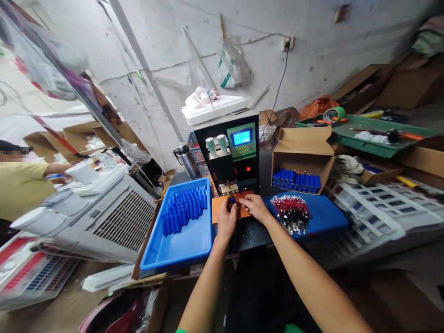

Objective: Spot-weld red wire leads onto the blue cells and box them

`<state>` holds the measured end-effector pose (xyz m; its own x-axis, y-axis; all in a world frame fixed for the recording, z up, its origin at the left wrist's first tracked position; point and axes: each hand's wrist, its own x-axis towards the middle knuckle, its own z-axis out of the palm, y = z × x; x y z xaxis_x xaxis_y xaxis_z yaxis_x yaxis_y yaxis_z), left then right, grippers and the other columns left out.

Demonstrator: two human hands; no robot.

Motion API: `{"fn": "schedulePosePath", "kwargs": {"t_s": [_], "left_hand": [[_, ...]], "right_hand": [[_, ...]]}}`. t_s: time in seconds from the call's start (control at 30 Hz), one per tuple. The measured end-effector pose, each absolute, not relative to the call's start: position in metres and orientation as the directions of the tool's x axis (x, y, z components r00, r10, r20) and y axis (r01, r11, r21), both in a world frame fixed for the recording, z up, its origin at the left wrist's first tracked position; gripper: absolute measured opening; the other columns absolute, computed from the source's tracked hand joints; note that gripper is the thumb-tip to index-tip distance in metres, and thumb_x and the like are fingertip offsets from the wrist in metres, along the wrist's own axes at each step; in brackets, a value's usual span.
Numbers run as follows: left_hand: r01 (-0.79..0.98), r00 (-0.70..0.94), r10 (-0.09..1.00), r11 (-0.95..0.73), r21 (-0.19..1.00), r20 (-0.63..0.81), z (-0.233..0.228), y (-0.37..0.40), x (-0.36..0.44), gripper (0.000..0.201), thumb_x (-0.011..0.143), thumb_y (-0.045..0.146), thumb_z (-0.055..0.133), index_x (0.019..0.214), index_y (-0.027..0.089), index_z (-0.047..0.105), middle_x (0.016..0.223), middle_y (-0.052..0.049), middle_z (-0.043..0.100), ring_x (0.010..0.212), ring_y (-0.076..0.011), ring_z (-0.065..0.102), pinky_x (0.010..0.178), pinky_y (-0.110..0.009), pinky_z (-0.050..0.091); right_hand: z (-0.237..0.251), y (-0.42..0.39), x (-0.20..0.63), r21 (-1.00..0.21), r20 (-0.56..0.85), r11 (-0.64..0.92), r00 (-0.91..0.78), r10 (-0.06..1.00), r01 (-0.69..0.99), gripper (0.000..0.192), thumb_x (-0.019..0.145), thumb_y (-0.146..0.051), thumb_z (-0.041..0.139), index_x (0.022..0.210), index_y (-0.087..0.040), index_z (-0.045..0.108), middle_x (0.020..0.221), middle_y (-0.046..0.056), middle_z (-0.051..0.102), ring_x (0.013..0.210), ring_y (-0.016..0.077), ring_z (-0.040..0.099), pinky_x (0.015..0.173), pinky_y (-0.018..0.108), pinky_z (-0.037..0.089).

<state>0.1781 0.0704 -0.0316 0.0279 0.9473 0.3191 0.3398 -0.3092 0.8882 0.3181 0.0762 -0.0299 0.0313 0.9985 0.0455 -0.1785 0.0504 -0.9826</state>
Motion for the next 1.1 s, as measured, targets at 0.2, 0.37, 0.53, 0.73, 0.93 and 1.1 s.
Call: {"fn": "schedulePosePath", "kwargs": {"t_s": [0.2, 0.37, 0.53, 0.73, 0.93, 1.1], "left_hand": [[0.412, -0.058, 0.917, -0.338, 0.846, 0.395, -0.035, 0.046, 0.170, 0.030, 0.094, 0.039, 0.051, 0.106, 0.016, 0.066, 0.106, -0.010, 0.070, 0.100, -0.0199, 0.066, 0.092, -0.035, 0.051], [0.612, 0.134, 0.843, -0.484, 0.625, 0.522, -0.034, 0.029, 0.169, 0.023, 0.092, 0.037, 0.055, 0.092, 0.018, 0.068, 0.089, -0.007, 0.069, 0.089, -0.0204, 0.063, 0.086, -0.036, 0.047], [0.683, 0.122, 0.853, -0.444, 0.580, 0.508, -0.035, 0.031, 0.173, 0.018, 0.090, 0.033, 0.057, 0.086, 0.019, 0.068, 0.085, -0.006, 0.068, 0.087, -0.0211, 0.061, 0.088, -0.037, 0.045], [0.708, 0.153, 0.841, -0.460, 0.536, 0.519, -0.041, 0.031, 0.172, 0.018, 0.090, 0.035, 0.060, 0.087, 0.019, 0.067, 0.087, -0.007, 0.068, 0.089, -0.0223, 0.060, 0.088, -0.038, 0.043], [0.729, 0.137, 0.823, -0.460, 0.506, 0.551, -0.043, 0.036, 0.170, 0.020, 0.092, 0.029, 0.052, 0.086, 0.017, 0.066, 0.086, -0.007, 0.068, 0.089, -0.0224, 0.060, 0.086, -0.037, 0.042], [0.672, 0.154, 0.864, -0.448, 0.590, 0.480, -0.037, 0.047, 0.167, 0.019, 0.090, 0.031, 0.051, 0.084, 0.018, 0.064, 0.080, -0.005, 0.066, 0.076, -0.0195, 0.058, 0.073, -0.033, 0.042]], "right_hand": [[-0.026, 0.081, 0.320, -0.974, 0.037, 0.050, 0.061, 0.997, -0.221, 0.039, 0.066, -0.053, 0.067, 0.058, -0.019, 0.050, 0.047, -0.004, 0.043, 0.041, 0.0085, 0.032, 0.040, 0.021, 0.021], [-0.028, 0.083, 0.319, -0.959, 0.039, 0.063, 0.095, 0.995, -0.276, 0.040, 0.065, -0.054, 0.069, 0.063, -0.018, 0.053, 0.052, -0.003, 0.046, 0.043, 0.0083, 0.033, 0.041, 0.021, 0.021], [-0.030, 0.084, 0.317, -0.949, 0.017, 0.054, 0.121, 0.993, -0.310, 0.038, 0.064, -0.052, 0.070, 0.064, -0.018, 0.053, 0.053, -0.003, 0.046, 0.044, 0.0084, 0.033, 0.041, 0.021, 0.021], [-0.032, 0.085, 0.315, -0.952, 0.015, 0.064, 0.161, 0.987, -0.300, 0.040, 0.066, -0.053, 0.071, 0.063, -0.018, 0.051, 0.052, -0.003, 0.044, 0.043, 0.0083, 0.033, 0.040, 0.021, 0.022], [-0.031, 0.084, 0.319, -0.955, 0.029, 0.063, 0.119, 0.992, -0.290, 0.039, 0.066, -0.053, 0.069, 0.065, -0.017, 0.054, 0.054, -0.003, 0.046, 0.044, 0.0083, 0.035, 0.040, 0.020, 0.023], [-0.027, 0.077, 0.328, -0.981, 0.139, 0.123, -0.095, 0.986, -0.151, 0.032, 0.069, -0.045, 0.071, 0.073, -0.014, 0.062, 0.061, -0.001, 0.054, 0.053, 0.0105, 0.044, 0.049, 0.021, 0.033]]}}
